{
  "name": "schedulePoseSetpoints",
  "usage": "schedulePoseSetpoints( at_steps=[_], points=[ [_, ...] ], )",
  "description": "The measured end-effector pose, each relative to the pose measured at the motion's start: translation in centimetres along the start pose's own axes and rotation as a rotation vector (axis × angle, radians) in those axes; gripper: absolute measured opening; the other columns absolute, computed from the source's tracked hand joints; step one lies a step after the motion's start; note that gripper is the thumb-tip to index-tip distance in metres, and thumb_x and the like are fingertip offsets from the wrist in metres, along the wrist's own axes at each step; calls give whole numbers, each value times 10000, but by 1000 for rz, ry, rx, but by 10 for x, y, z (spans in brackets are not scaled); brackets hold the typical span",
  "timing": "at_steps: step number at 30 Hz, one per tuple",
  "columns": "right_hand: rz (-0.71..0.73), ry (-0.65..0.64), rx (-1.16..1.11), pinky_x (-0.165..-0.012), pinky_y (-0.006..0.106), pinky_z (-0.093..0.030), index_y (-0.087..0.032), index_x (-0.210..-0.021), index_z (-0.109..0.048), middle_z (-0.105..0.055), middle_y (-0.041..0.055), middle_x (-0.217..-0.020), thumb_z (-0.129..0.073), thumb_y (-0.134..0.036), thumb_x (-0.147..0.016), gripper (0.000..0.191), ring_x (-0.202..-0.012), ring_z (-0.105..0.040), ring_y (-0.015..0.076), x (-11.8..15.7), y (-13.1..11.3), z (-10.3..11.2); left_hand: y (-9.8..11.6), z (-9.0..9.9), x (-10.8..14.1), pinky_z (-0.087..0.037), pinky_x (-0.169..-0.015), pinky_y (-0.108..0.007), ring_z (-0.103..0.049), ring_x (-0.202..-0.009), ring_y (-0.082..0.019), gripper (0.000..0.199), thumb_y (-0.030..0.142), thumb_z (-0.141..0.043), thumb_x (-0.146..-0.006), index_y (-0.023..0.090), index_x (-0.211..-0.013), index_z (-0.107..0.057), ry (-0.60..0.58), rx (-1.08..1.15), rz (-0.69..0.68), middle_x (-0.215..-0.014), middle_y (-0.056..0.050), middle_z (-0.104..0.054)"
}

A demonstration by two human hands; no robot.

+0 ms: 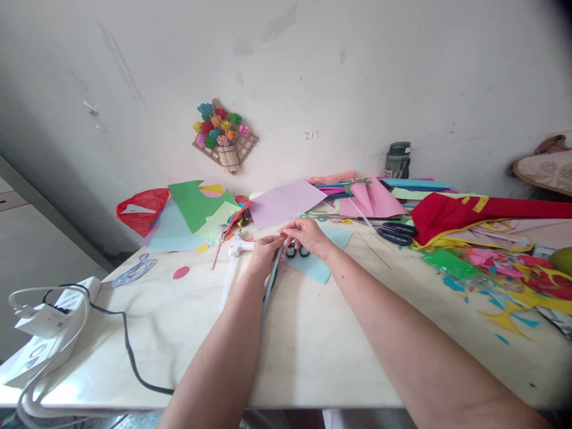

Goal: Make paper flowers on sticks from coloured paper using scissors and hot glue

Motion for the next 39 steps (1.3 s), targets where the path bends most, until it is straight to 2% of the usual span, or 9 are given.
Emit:
schedulePoseSetpoints(
  at_steps=[4,7,14,22,27,29,32,35,39],
  points=[
    [-15,-52,-134,-532,232,-463,-140,-653,-560,-617,14,-623,-571,-231,-667,93,-571,-587,115,4,-8,-9,-1,-1,0,-295,-352,-191,-446,-356,-70,239,300,-666,-585,106,-707,-601,5,-52,0,-511,-12,-574],
    [73,-21,-153,-641,269,-469,-151,-687,-568,-639,20,-695,-568,-263,-683,112,-645,-594,123,2,-23,-5,-1,-2,0,-291,-347,-195,-434,-341,-70,233,296,-663,-591,106,-707,-597,1,-64,-1,-493,-11,-568],
    [394,436,274,-887,349,-359,-194,-710,-551,-632,50,-879,-506,-201,-718,46,-993,-530,178,2,-50,57,-1,-9,3,-277,-348,-190,-443,-361,-64,238,328,-679,-594,120,-649,-577,-88,0,21,-525,-16,-579],
    [372,765,808,-1005,475,-131,-190,-697,-543,-582,91,-1000,-445,-109,-701,128,-1127,-405,233,21,-45,102,-3,-10,4,-281,-345,-183,-448,-382,-62,243,320,-689,-588,120,-672,-581,-116,36,35,-542,-16,-575],
    [280,989,810,-961,504,-196,-166,-827,-563,-491,126,-1151,-439,-114,-672,205,-1183,-319,269,40,-43,133,-1,-9,3,-282,-342,-175,-447,-377,-59,254,320,-687,-592,117,-696,-576,-101,57,34,-530,-13,-570],
    [191,928,734,-903,470,-295,-172,-803,-578,-563,116,-1035,-427,-107,-651,224,-1079,-432,265,33,-29,134,2,-10,5,-277,-341,-172,-441,-371,-55,247,316,-689,-591,122,-688,-569,-103,70,23,-518,-5,-563],
    [-5,627,503,-710,360,-431,-192,-649,-585,-620,44,-688,-411,-131,-640,185,-736,-568,202,8,9,112,8,-11,6,-291,-355,-169,-455,-390,-57,246,312,-697,-584,132,-690,-568,-104,96,-1,-509,6,-554],
    [-192,324,165,-465,258,-408,-177,-618,-579,-551,-6,-502,-465,-181,-633,114,-439,-488,124,-3,38,71,11,-11,6,-306,-365,-172,-464,-396,-59,259,323,-699,-580,135,-706,-573,-102,114,-23,-523,4,-564],
    [-292,151,-172,-381,202,-350,-143,-584,-578,-541,12,-497,-525,-345,-683,232,-384,-427,73,2,41,33,10,-10,4,-326,-376,-171,-482,-404,-64,249,329,-694,-587,143,-696,-570,-100,119,-23,-550,-6,-588]
  ],
)
Point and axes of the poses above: each hand's wrist, its own x-axis away from the middle knuckle, its own z-axis out of the back of the hand, y = z × x, the point moved 10 cm from there along -x, towards the middle knuckle
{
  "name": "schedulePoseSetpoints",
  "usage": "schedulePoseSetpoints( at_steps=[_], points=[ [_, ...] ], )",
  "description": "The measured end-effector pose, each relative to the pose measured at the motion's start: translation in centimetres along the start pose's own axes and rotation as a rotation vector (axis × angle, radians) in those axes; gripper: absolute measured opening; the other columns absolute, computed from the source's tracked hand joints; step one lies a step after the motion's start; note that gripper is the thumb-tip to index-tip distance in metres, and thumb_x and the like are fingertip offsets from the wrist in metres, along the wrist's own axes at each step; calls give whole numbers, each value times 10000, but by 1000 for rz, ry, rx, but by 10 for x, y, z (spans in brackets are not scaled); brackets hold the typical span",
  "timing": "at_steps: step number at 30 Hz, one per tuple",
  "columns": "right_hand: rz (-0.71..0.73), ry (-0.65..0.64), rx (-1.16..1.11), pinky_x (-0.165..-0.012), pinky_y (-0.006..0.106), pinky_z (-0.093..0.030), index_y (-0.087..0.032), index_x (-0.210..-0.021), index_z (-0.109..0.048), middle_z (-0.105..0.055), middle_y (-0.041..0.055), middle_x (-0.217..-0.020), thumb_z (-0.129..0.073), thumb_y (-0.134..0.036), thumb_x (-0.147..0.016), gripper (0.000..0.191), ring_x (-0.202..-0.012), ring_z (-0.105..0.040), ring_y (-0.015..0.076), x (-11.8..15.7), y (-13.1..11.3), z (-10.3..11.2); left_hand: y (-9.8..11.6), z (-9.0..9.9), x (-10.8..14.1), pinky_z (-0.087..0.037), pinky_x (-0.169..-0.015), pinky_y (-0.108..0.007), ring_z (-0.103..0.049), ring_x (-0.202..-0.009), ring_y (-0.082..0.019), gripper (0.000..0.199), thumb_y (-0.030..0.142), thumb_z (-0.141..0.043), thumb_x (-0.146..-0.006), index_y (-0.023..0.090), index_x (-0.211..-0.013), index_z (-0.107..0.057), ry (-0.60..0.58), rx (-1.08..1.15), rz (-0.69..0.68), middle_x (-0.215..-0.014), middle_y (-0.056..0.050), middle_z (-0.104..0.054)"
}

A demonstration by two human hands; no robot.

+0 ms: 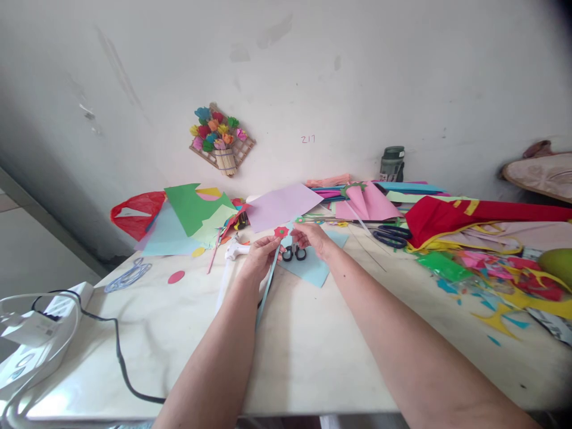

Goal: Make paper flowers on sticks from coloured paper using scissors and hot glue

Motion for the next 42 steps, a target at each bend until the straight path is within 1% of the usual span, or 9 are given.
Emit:
schedulePoseSetpoints(
  at_steps=[3,9,16,24,27,32,34,38,42],
  points=[
    [-28,-24,-97,-378,192,-348,-135,-585,-578,-542,13,-508,-556,-399,-680,282,-390,-429,63,6,1,-9,-1,-1,0,-351,-400,-172,-499,-421,-70,235,320,-689,-594,138,-685,-571,-7,-2,6,-552,-13,-593],
    [7,1,-141,-368,192,-320,-153,-514,-494,-477,-37,-460,-637,-350,-601,259,-366,-392,49,2,4,-13,-2,-5,0,-357,-405,-176,-504,-421,-74,220,317,-671,-620,134,-680,-565,-26,-12,38,-552,-17,-594],
    [72,166,-95,-375,195,-313,-160,-502,-472,-440,-56,-426,-615,-328,-595,239,-373,-374,50,0,-2,10,-14,-9,3,-370,-417,-160,-536,-452,-80,218,294,-677,-623,125,-732,-593,-86,-120,191,-586,-36,-601],
    [120,257,-78,-356,178,-310,-152,-526,-481,-437,-63,-417,-602,-343,-610,242,-370,-373,45,-3,-4,31,-28,-25,11,-403,-435,-176,-500,-430,-65,223,303,-693,-596,116,-682,-606,-186,-194,312,-555,-27,-582],
    [128,261,-105,-356,169,-320,-144,-552,-498,-454,-58,-441,-590,-336,-633,228,-368,-384,39,-3,-4,31,-24,-24,10,-388,-430,-174,-493,-432,-62,227,322,-686,-600,120,-651,-594,-167,-200,259,-535,-12,-561],
    [63,285,-154,-355,161,-340,-133,-621,-528,-511,-33,-489,-516,-274,-709,167,-368,-419,41,-2,5,34,-3,-11,2,-396,-477,-192,-497,-472,-67,254,357,-678,-595,125,-627,-582,-20,-187,53,-545,-1,-556],
    [28,214,-143,-358,161,-351,-128,-623,-530,-543,-15,-511,-507,-236,-711,141,-385,-449,50,-3,9,27,2,-4,0,-385,-475,-188,-493,-483,-66,262,367,-676,-592,126,-627,-580,51,-188,7,-547,5,-548],
    [-46,-24,-90,-343,161,-334,-113,-636,-548,-603,35,-577,-509,-214,-704,128,-418,-496,70,-4,16,-1,11,12,-1,-349,-458,-170,-476,-513,-60,274,378,-686,-566,132,-635,-587,192,-181,-77,-563,20,-526],
    [20,-41,-41,-339,156,-299,-117,-673,-581,-623,42,-649,-548,-291,-693,178,-464,-503,71,-1,6,-9,12,15,-1,-323,-455,-170,-435,-484,-46,273,388,-683,-560,139,-625,-591,205,-188,-101,-537,37,-500]
  ],
)
Point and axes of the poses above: each hand's wrist, its own x-axis away from the middle knuckle, its own z-axis out of the back of the hand, y = z × x, the point moved 10 cm from there along -x, towards the middle knuckle
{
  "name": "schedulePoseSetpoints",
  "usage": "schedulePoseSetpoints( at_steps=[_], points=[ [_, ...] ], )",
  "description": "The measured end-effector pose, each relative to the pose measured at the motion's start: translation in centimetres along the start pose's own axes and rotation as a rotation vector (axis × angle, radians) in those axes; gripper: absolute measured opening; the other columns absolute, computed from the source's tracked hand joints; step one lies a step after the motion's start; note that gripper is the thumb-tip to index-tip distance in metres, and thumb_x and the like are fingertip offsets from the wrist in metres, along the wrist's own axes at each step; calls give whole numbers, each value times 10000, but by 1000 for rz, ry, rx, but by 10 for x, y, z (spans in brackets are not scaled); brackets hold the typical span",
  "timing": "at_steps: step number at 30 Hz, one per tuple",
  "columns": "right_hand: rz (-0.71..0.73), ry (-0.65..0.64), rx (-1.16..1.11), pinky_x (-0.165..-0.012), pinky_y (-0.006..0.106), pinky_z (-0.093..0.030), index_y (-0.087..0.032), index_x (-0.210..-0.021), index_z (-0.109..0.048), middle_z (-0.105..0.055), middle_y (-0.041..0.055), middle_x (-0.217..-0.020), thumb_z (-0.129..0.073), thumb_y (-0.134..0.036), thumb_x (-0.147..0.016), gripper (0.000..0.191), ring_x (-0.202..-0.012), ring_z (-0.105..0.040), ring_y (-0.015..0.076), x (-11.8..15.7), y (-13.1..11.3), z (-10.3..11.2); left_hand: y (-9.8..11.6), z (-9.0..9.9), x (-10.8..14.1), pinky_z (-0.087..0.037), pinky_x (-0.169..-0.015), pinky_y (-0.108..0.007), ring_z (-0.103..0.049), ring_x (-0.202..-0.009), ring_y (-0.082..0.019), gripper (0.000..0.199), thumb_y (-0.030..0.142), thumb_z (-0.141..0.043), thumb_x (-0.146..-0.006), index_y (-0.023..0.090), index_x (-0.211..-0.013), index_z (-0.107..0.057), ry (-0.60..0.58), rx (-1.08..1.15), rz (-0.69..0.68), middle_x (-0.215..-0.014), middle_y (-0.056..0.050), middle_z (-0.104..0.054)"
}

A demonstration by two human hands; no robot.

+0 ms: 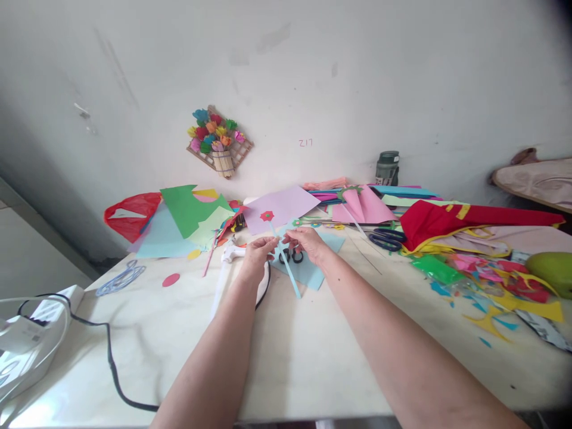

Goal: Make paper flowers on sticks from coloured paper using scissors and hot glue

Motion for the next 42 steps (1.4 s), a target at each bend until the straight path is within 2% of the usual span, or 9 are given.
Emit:
schedulePoseSetpoints(
  at_steps=[3,6,13,19,26,35,42],
  points=[
    [52,-9,57,-353,159,-278,-126,-650,-602,-609,26,-644,-590,-326,-650,200,-491,-488,70,3,-9,-5,-3,-8,2,-314,-450,-173,-436,-476,-49,261,382,-674,-574,139,-608,-584,-74,-17,30,-518,33,-499],
    [48,-18,77,-362,167,-246,-128,-606,-604,-565,6,-557,-614,-299,-605,171,-480,-452,72,4,-10,-8,-5,-15,4,-309,-442,-174,-454,-479,-57,251,377,-657,-599,140,-593,-573,-137,-39,50,-512,25,-507],
    [10,11,81,-376,181,-223,-130,-547,-587,-505,-16,-476,-624,-251,-548,127,-455,-408,70,2,-5,-4,-9,-16,4,-332,-448,-171,-488,-493,-65,242,369,-643,-622,137,-607,-579,-161,-64,64,-528,11,-535],
    [88,-26,202,-394,189,-254,-123,-582,-602,-493,-26,-463,-566,-289,-611,172,-434,-434,75,5,-14,-10,-8,-18,6,-352,-442,-175,-520,-502,-82,267,380,-644,-625,124,-647,-570,-165,-36,74,-587,-31,-593],
    [259,26,588,-491,207,-332,-135,-627,-654,-519,-22,-481,-525,-283,-670,202,-491,-464,97,5,-30,-10,-8,-16,4,-361,-439,-185,-508,-462,-82,303,408,-654,-595,122,-646,-568,-144,-62,58,-533,-26,-580],
    [322,59,1099,-524,208,-307,-223,-734,-678,-623,-6,-638,-478,-300,-740,214,-629,-532,126,11,-39,-16,-7,-8,-1,-373,-437,-197,-491,-429,-84,238,352,-646,-595,126,-647,-593,-69,-181,5,-488,-13,-566],
    [401,14,1340,-581,229,-313,-250,-815,-666,-654,20,-781,-421,-293,-790,250,-735,-554,152,15,-42,-28,-1,-5,-1,-399,-426,-213,-517,-427,-111,130,253,-601,-600,127,-632,-609,23,-328,0,-462,-21,-568]
  ],
)
Point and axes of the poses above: each hand's wrist, its own x-axis away from the middle knuckle, its own z-axis out of the back of the hand, y = z × x, the point moved 10 cm from there along -x, towards the middle knuckle
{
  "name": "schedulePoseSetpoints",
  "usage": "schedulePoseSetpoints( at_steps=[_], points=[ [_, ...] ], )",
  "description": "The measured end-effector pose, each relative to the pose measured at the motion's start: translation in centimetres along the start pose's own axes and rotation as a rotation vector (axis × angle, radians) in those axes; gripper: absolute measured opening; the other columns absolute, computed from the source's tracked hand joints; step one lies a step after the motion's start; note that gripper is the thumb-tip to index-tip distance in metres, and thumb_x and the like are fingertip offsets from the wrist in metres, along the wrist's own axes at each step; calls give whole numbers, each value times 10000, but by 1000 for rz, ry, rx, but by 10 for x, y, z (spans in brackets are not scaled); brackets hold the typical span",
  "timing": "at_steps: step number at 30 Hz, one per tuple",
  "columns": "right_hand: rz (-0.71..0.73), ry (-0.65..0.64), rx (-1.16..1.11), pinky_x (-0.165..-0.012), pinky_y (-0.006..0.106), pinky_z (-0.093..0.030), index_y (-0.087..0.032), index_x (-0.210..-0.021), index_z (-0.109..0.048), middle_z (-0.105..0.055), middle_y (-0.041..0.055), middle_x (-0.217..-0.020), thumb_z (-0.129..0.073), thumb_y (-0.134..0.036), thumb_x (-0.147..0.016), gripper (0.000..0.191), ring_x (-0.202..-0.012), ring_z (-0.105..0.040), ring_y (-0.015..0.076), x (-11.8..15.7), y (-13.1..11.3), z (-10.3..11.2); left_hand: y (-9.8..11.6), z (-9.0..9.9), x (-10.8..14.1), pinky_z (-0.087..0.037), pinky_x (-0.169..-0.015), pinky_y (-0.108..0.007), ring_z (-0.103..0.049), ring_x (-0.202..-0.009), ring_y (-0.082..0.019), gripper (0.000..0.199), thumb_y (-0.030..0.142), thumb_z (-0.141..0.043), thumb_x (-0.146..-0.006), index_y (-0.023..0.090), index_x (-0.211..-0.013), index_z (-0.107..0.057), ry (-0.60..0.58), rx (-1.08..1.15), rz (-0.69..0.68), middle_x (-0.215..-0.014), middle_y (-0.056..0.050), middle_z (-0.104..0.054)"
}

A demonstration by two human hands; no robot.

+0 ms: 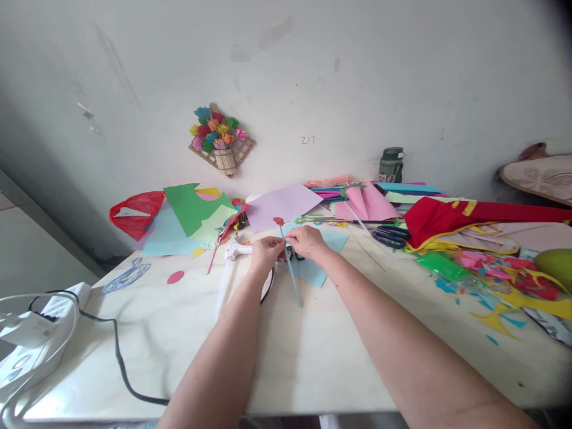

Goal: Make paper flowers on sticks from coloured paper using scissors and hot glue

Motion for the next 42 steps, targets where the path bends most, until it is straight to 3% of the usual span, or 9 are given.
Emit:
schedulePoseSetpoints(
  at_steps=[7,14,20,23,28,33,38,42],
  points=[
    [52,-21,116,-681,257,-341,-207,-836,-657,-650,75,-850,-389,-271,-817,277,-834,-554,183,4,-13,3,5,3,-1,-388,-413,-207,-510,-399,-114,68,169,-550,-576,148,-593,-612,50,-122,-46,-400,-1,-539],
    [144,21,163,-707,293,-353,-150,-846,-640,-634,121,-866,-399,-223,-795,257,-869,-537,223,6,-26,4,0,1,0,-409,-419,-213,-513,-398,-111,52,180,-594,-567,134,-591,-592,31,-3,24,-394,1,-529],
    [29,95,140,-708,280,-357,-154,-821,-634,-640,105,-855,-398,-207,-792,244,-867,-539,210,4,-10,11,-4,-15,7,-402,-447,-196,-501,-424,-76,233,305,-691,-542,108,-621,-596,-153,281,105,-495,-16,-565],
    [-59,154,99,-688,266,-361,-168,-827,-636,-643,89,-861,-387,-219,-796,256,-847,-551,197,4,2,17,-5,-16,9,-381,-436,-182,-484,-425,-64,254,331,-697,-551,110,-610,-585,-190,315,114,-502,-6,-549],
    [-189,226,-94,-641,247,-371,-199,-811,-641,-657,47,-810,-431,-269,-762,227,-783,-568,176,4,25,20,-6,-13,8,-382,-447,-185,-484,-435,-62,256,342,-690,-569,122,-638,-579,-176,330,109,-528,-4,-555],
    [-285,264,-533,-566,217,-397,-167,-649,-609,-640,23,-641,-468,-327,-734,230,-598,-560,126,0,48,7,-7,-10,9,-387,-455,-186,-509,-470,-73,261,342,-685,-568,121,-674,-593,-152,341,120,-584,-27,-593],
    [-338,153,-834,-461,191,-379,-153,-568,-581,-596,4,-559,-505,-284,-699,200,-445,-496,80,-1,46,-11,-7,-12,8,-384,-453,-189,-496,-455,-66,245,331,-683,-572,119,-647,-585,-180,372,114,-563,-15,-572],
    [-299,40,-875,-461,190,-361,-146,-635,-627,-564,-10,-534,-517,-273,-684,176,-461,-487,81,1,31,-17,-6,-15,9,-373,-442,-190,-474,-438,-59,237,327,-679,-581,122,-639,-576,-217,384,104,-546,0,-549]
  ],
)
Point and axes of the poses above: each hand's wrist, its own x-axis away from the middle knuckle, its own z-axis out of the back of the hand, y = z × x, the point moved 10 cm from there along -x, towards the middle knuckle
